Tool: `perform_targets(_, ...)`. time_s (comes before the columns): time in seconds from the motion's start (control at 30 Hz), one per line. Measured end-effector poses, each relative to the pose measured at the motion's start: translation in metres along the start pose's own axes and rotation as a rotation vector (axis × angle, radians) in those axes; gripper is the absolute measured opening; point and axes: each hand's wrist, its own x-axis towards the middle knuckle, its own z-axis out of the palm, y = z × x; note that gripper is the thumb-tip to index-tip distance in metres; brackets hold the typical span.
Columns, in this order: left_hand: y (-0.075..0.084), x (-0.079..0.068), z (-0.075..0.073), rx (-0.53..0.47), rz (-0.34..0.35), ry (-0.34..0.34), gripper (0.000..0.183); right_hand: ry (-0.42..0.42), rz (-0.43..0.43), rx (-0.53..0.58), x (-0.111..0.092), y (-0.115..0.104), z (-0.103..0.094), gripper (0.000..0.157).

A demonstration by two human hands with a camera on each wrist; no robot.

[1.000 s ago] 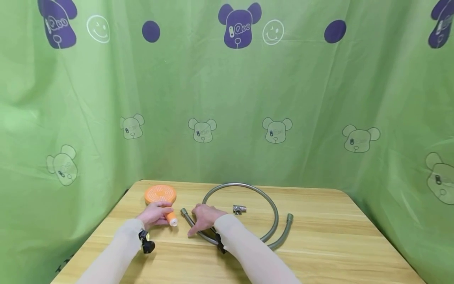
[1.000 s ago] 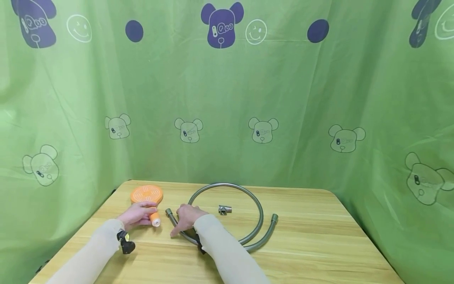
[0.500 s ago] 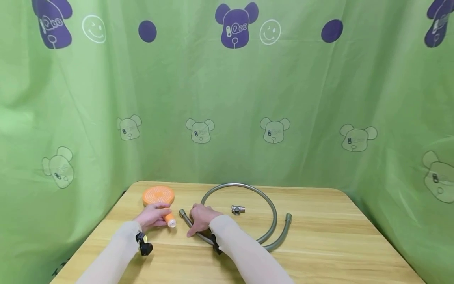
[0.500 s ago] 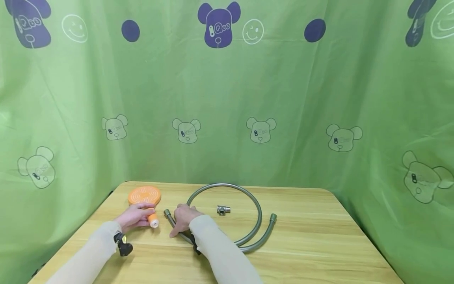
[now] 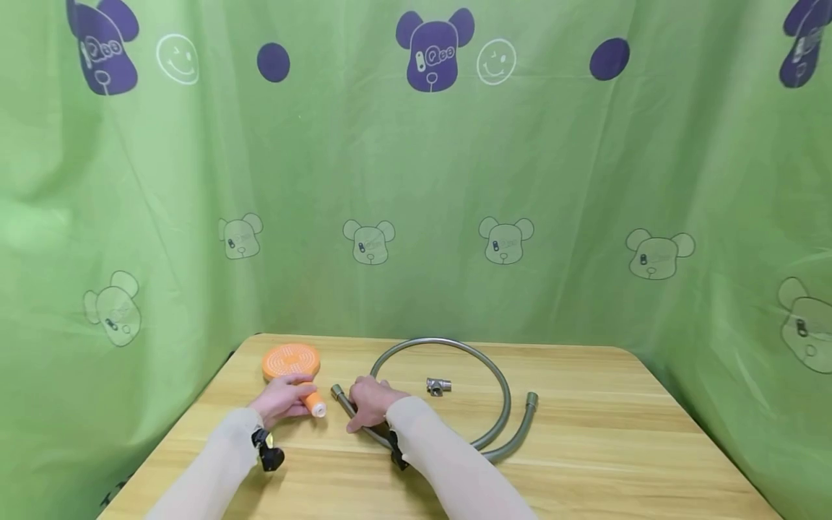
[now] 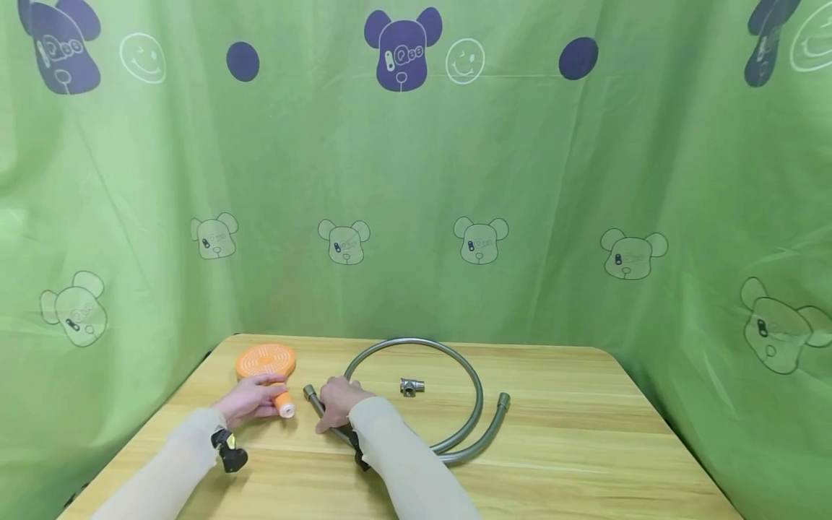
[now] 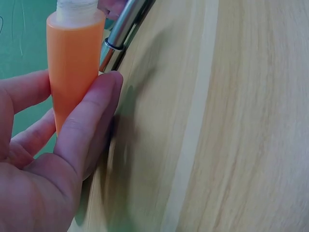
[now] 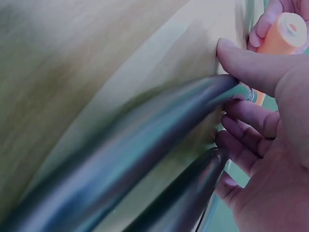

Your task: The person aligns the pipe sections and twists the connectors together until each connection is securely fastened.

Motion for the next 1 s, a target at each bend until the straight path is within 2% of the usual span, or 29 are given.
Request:
perform_targets(0.23,-0.002,0.001,0.000,-0.015,-0.011,0.052,0.057,0.008,-0.007,0.038,-0.006,-0.001,-0.002,0.034)
perform_targets(0.4,-0.004,0.000,-0.001,-0.032,0.011,0.071,0.057,0.015,-0.016,0.041,-0.009,-0.003,-0.004,0.028)
perform_targets(0.6,-0.007,-0.003,-0.003,-0.049,-0.008,0.075,0.059,0.021,-0.009,0.058,-0.013,-0.003,-0.002,0.022)
perform_targets(0.83,-0.009,-0.003,-0.007,-0.089,0.025,0.098,0.061,0.040,-0.015,0.103,-0.015,-0.004,-0.003,0.022)
perform_targets(1.0,-0.007,-0.005,-0.008,-0.095,0.024,0.115,0.061,0.053,-0.022,0.116,-0.018,-0.003,-0.003,0.022)
